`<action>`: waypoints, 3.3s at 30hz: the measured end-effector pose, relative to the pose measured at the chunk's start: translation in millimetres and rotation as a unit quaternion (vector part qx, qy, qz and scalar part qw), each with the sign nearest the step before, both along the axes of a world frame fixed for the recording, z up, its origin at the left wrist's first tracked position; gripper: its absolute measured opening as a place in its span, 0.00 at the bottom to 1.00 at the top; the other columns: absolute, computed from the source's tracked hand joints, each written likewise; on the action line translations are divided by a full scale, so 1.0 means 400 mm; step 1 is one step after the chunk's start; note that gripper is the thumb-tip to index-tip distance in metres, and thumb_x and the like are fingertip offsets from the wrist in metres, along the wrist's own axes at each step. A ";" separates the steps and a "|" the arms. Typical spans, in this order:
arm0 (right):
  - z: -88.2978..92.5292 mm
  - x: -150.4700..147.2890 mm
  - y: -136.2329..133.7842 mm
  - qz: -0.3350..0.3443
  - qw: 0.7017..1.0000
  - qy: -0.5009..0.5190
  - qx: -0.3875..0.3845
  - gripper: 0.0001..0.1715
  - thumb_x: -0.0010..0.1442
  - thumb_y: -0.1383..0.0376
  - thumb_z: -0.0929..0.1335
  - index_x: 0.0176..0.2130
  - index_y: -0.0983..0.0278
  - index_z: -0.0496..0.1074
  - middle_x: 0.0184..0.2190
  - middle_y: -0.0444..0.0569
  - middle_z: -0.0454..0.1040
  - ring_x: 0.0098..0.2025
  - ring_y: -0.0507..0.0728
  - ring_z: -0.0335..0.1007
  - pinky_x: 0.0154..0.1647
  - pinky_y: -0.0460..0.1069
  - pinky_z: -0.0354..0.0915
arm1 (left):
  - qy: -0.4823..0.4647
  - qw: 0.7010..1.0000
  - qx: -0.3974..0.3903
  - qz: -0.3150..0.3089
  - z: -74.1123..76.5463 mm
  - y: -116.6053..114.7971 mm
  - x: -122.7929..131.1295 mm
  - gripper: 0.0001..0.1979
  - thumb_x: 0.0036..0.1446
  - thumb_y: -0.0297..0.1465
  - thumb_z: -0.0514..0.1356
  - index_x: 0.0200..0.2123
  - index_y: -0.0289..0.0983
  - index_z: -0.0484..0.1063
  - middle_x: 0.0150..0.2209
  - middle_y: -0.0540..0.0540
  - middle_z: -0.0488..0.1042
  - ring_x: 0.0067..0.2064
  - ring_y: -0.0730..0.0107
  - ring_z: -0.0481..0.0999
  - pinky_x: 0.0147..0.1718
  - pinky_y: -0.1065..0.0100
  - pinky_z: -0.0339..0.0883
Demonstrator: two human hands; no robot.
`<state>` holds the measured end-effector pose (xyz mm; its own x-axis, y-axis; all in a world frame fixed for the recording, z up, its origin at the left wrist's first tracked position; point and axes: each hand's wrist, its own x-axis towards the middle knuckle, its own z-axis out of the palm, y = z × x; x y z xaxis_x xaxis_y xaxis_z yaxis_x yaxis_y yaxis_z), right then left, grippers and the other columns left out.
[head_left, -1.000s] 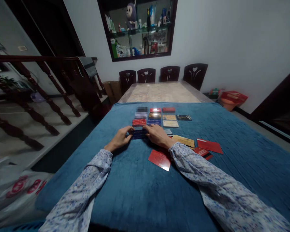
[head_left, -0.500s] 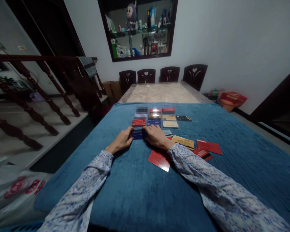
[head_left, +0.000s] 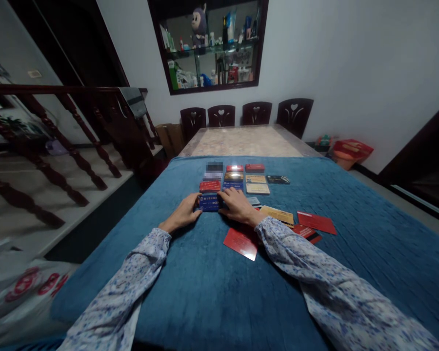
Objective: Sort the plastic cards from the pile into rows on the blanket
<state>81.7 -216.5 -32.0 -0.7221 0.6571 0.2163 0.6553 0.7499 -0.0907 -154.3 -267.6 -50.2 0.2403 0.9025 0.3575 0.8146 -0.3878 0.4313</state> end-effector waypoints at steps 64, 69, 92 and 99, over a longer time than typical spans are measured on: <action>0.080 0.120 0.183 -0.124 0.986 -0.102 -0.051 0.28 0.63 0.58 0.68 0.60 0.63 0.72 0.57 0.60 0.74 0.57 0.70 0.64 0.50 0.59 0.65 | 0.233 0.965 -0.115 0.039 0.093 0.258 0.194 0.24 0.60 0.31 0.58 0.59 0.36 0.70 0.58 0.33 0.70 0.62 0.42 0.65 0.59 0.44 0.60; 0.076 0.117 0.184 -0.125 0.985 -0.110 -0.041 0.24 0.63 0.57 0.68 0.57 0.62 0.74 0.56 0.60 0.75 0.57 0.70 0.65 0.49 0.59 0.64 | 0.235 0.965 -0.108 0.042 0.084 0.260 0.188 0.22 0.59 0.31 0.58 0.57 0.36 0.72 0.56 0.34 0.73 0.59 0.43 0.67 0.56 0.46 0.62; 0.066 0.115 0.182 -0.119 0.986 -0.107 -0.037 0.22 0.64 0.59 0.68 0.55 0.60 0.76 0.54 0.59 0.78 0.57 0.69 0.66 0.53 0.58 0.63 | 0.202 0.975 -0.094 0.023 0.074 0.264 0.181 0.21 0.60 0.31 0.59 0.56 0.35 0.73 0.58 0.35 0.72 0.61 0.45 0.66 0.59 0.46 0.61; 0.067 0.114 0.183 -0.125 0.985 -0.114 -0.038 0.24 0.63 0.57 0.69 0.57 0.60 0.75 0.54 0.59 0.78 0.57 0.69 0.67 0.51 0.56 0.64 | 0.199 0.975 -0.093 0.019 0.072 0.263 0.178 0.20 0.61 0.32 0.58 0.56 0.37 0.73 0.58 0.35 0.72 0.62 0.44 0.65 0.60 0.42 0.60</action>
<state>127.2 -143.4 -5.3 -0.5603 0.8282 0.0097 0.8280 0.5598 0.0307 -82.9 -162.6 -21.3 0.2919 0.9537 0.0724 0.9442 -0.2995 0.1375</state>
